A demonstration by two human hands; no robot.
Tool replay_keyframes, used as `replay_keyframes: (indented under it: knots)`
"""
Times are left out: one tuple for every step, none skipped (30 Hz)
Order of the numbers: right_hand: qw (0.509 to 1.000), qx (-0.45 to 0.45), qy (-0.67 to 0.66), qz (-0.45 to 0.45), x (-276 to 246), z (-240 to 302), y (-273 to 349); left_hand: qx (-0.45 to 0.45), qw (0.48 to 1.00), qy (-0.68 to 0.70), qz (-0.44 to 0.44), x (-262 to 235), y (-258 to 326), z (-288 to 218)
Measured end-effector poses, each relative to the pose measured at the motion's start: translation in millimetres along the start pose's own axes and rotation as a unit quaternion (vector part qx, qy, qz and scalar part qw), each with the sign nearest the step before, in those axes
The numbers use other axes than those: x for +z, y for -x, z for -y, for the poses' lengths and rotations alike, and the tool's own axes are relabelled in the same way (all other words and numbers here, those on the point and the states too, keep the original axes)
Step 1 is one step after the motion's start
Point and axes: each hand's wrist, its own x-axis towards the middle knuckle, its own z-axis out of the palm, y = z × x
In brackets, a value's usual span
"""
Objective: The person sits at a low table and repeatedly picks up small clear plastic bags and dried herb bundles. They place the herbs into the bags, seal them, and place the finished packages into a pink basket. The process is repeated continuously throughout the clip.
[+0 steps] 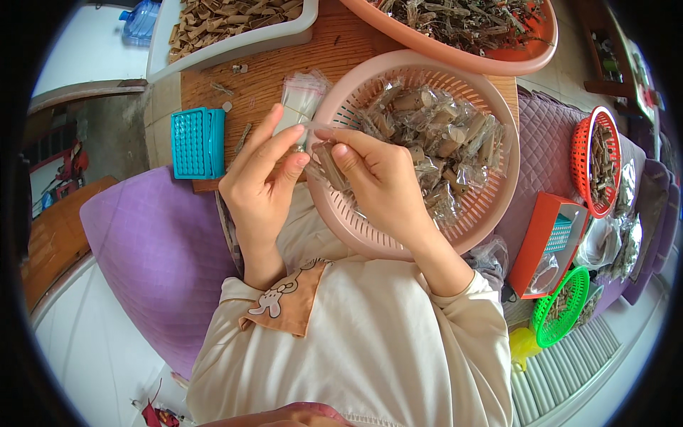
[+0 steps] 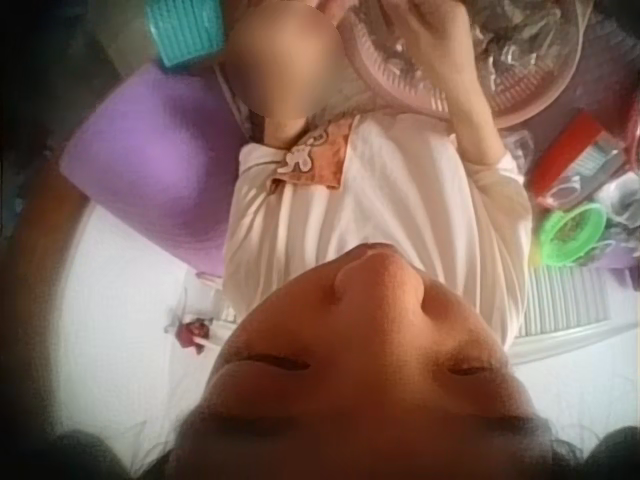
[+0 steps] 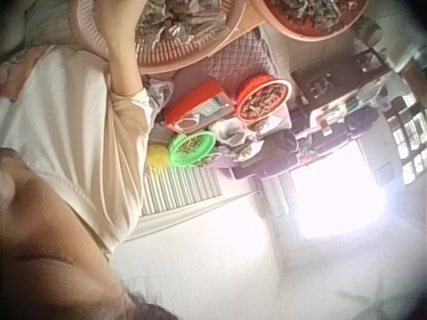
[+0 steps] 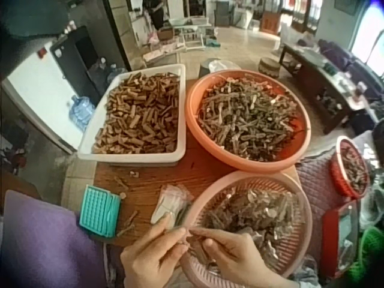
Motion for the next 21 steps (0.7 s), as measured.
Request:
replay_keyframes:
  knots:
    - [0.999, -0.012, 0.038, 0.003, 0, 2, 0, 0.017, 1.000, -0.008, -0.011, 1, 0, 1]
    - [0.997, -0.024, 0.076, 0.005, 0, 5, 1, 0.043, 0.999, -0.030, -0.006, 1, -1, 0]
    - [0.993, -0.037, 0.114, 0.007, 1, 7, 2, 0.069, 0.996, -0.051, -0.001, 1, -3, -2]
    - [0.986, -0.076, 0.148, 0.006, 2, 7, 3, 0.094, 0.993, -0.073, 0.004, 1, -4, -3]
    - [0.977, -0.115, 0.182, 0.004, 4, 5, 3, 0.102, 0.992, -0.076, 0.007, 2, -4, -3]
    - [0.964, -0.154, 0.215, 0.002, 5, 3, 3, 0.110, 0.991, -0.078, 0.010, 3, -5, -2]
    - [0.954, -0.175, 0.243, -0.005, 5, 0, 3, 0.119, 0.990, -0.079, 0.014, 4, -5, -1]
    - [0.943, -0.195, 0.271, -0.012, 5, -3, 3, 0.112, 0.991, -0.075, 0.021, 4, -5, -1]
    - [0.930, -0.215, 0.299, -0.019, 4, -4, 3, 0.106, 0.991, -0.071, 0.029, 4, -5, 0]
    - [0.917, -0.229, 0.325, -0.011, 3, -6, 3, 0.099, 0.992, -0.067, 0.037, 4, -5, 2]
    - [0.904, -0.243, 0.351, -0.002, 2, -7, 3, 0.071, 0.995, -0.037, 0.051, 3, -5, 4]
    - [0.890, -0.256, 0.377, 0.007, 1, -8, 3, 0.043, 0.997, -0.007, 0.065, 1, -5, 6]
    - [0.893, -0.256, 0.370, 0.019, 1, -4, 4, 0.015, 0.997, 0.021, 0.079, -2, -7, 6]
    - [0.896, -0.257, 0.362, 0.031, 1, 3, 7, 0.017, 0.998, 0.033, 0.052, -2, -8, 9]
    - [0.898, -0.256, 0.354, 0.043, 1, 7, 8, -0.020, 0.999, 0.048, 0.010, -4, -9, 17]
    - [0.916, -0.248, 0.314, 0.027, 3, 8, 10, -0.058, 0.996, 0.063, -0.034, -8, -10, 26]
    - [0.932, -0.238, 0.273, 0.008, 5, 7, 10, -0.093, 0.990, 0.079, -0.075, -12, -11, 34]
    - [0.946, -0.227, 0.231, -0.011, 6, 7, 11, -0.107, 0.979, 0.140, -0.106, -18, -10, 39]
    - [0.959, -0.203, 0.198, -0.016, 4, 7, 10, -0.121, 0.963, 0.199, -0.137, -25, -10, 45]
    - [0.970, -0.180, 0.165, -0.020, 1, 6, 8, -0.134, 0.942, 0.257, -0.168, -29, -10, 47]
    - [0.979, -0.156, 0.130, -0.025, 0, 6, 7, -0.151, 0.905, 0.366, -0.159, -32, -10, 45]
